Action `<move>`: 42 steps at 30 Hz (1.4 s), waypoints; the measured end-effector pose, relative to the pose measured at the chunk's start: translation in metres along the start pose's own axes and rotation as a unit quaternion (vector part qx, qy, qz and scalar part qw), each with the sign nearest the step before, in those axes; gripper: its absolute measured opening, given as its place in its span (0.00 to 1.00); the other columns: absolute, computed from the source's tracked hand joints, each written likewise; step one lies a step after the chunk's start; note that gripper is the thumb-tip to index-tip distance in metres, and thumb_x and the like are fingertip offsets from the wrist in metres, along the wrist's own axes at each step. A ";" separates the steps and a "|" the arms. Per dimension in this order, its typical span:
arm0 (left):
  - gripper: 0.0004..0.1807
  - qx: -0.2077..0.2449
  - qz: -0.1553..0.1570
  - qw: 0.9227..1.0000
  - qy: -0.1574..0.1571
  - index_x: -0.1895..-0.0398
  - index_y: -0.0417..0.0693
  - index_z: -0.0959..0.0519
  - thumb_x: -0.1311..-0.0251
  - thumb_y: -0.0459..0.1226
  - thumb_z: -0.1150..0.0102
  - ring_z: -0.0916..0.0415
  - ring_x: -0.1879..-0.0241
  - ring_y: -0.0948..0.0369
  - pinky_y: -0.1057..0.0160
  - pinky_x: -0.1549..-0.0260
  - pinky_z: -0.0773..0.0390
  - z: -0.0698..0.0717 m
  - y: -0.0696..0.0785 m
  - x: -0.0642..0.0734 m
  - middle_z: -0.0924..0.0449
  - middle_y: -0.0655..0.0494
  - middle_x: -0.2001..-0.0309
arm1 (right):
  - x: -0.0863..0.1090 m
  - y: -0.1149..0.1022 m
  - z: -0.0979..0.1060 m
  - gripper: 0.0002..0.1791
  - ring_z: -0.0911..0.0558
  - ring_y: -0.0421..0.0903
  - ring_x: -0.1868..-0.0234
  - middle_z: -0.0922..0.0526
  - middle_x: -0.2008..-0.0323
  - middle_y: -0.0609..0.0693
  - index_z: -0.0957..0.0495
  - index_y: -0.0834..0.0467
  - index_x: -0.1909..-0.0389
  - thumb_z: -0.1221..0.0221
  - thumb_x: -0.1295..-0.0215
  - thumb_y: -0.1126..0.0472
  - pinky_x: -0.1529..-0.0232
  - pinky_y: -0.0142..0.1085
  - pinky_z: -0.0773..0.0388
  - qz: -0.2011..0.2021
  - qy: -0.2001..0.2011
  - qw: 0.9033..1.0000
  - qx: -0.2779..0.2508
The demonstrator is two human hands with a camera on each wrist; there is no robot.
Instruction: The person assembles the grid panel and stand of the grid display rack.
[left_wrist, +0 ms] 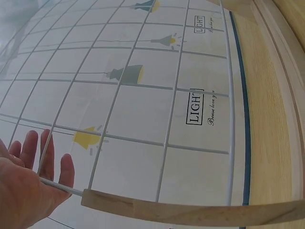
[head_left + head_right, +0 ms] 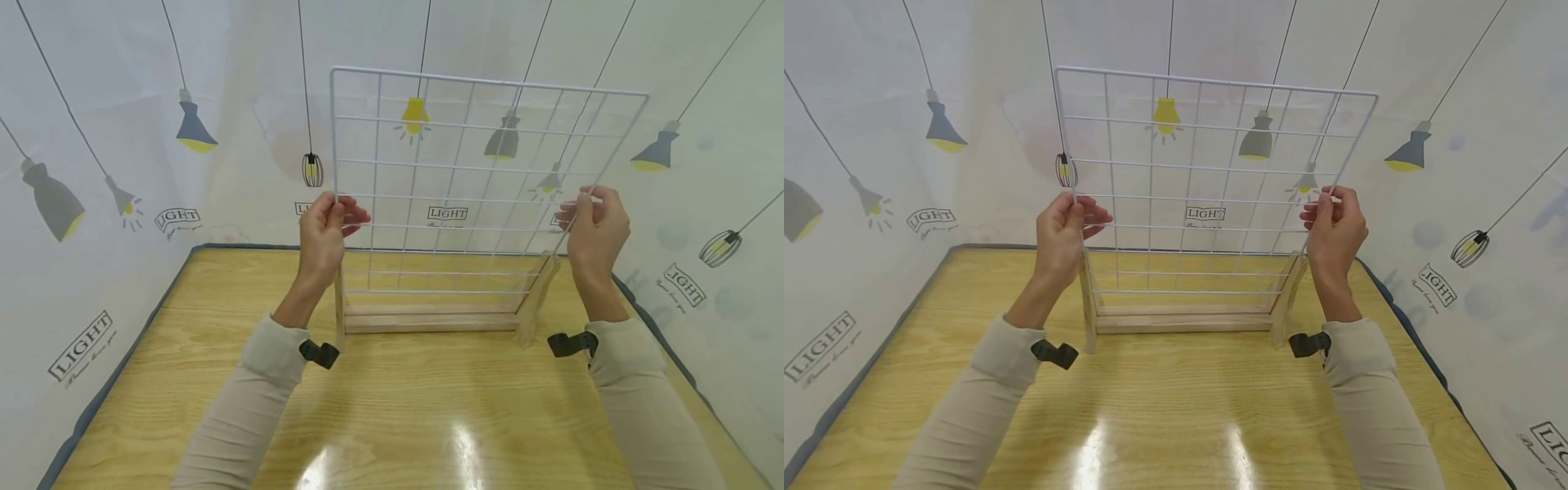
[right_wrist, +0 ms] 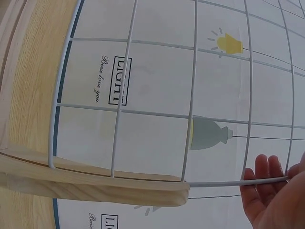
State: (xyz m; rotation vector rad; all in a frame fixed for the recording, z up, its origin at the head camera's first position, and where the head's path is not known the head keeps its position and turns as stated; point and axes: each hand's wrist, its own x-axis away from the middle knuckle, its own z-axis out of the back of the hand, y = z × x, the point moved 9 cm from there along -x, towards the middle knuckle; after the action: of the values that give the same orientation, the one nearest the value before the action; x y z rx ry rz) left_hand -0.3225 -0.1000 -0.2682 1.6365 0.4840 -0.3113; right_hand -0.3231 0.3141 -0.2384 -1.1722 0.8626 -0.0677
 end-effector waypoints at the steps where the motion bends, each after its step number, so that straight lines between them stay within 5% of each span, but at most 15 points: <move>1: 0.13 -0.002 -0.002 1.000 -0.001 0.55 0.34 0.26 0.25 0.36 0.58 0.16 0.60 0.60 0.52 0.51 0.17 0.000 0.000 0.000 0.17 0.45 0.60 | 0.000 0.001 0.000 0.06 0.16 0.33 0.75 0.17 0.75 0.36 0.23 0.48 0.59 0.50 0.24 0.58 0.69 0.23 0.19 -0.001 0.000 1.000 0.001; 9: 0.16 -0.019 -0.013 1.000 -0.017 0.52 0.29 0.27 0.24 0.37 0.58 0.16 0.56 0.58 0.49 0.47 0.20 0.001 -0.001 0.003 0.18 0.39 0.56 | 0.003 0.004 -0.001 0.06 0.16 0.34 0.75 0.17 0.76 0.37 0.23 0.49 0.60 0.49 0.25 0.58 0.70 0.24 0.18 -0.006 -0.001 1.000 -0.011; 25: 0.12 -0.051 -0.009 0.998 -0.021 0.56 0.29 0.24 0.25 0.28 0.59 0.18 0.49 0.51 0.59 0.38 0.26 0.007 -0.013 0.008 0.18 0.37 0.53 | 0.009 0.017 -0.003 0.06 0.17 0.34 0.76 0.17 0.77 0.35 0.23 0.47 0.61 0.49 0.25 0.58 0.70 0.23 0.20 -0.011 -0.003 1.000 0.001; 35: 0.11 -0.076 0.019 0.997 -0.005 0.56 0.29 0.23 0.26 0.27 0.56 0.24 0.49 0.54 0.69 0.70 0.37 0.012 -0.024 0.013 0.19 0.39 0.51 | 0.014 0.026 -0.003 0.07 0.19 0.35 0.78 0.17 0.76 0.35 0.23 0.47 0.65 0.47 0.26 0.59 0.76 0.24 0.25 0.005 -0.007 1.000 0.010; 42: 0.11 -0.070 0.023 0.997 -0.001 0.56 0.28 0.22 0.27 0.26 0.56 0.23 0.44 0.53 0.68 0.59 0.30 0.013 -0.029 0.015 0.20 0.36 0.52 | 0.019 0.022 -0.005 0.08 0.18 0.36 0.77 0.17 0.76 0.39 0.24 0.48 0.66 0.48 0.26 0.60 0.77 0.25 0.26 0.013 -0.013 1.000 0.007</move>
State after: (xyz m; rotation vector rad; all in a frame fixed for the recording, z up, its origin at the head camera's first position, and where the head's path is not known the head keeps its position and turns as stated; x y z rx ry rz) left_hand -0.3219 -0.1090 -0.3025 1.5088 0.4573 -0.2393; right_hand -0.3209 0.3106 -0.2677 -1.1470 0.8527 -0.0378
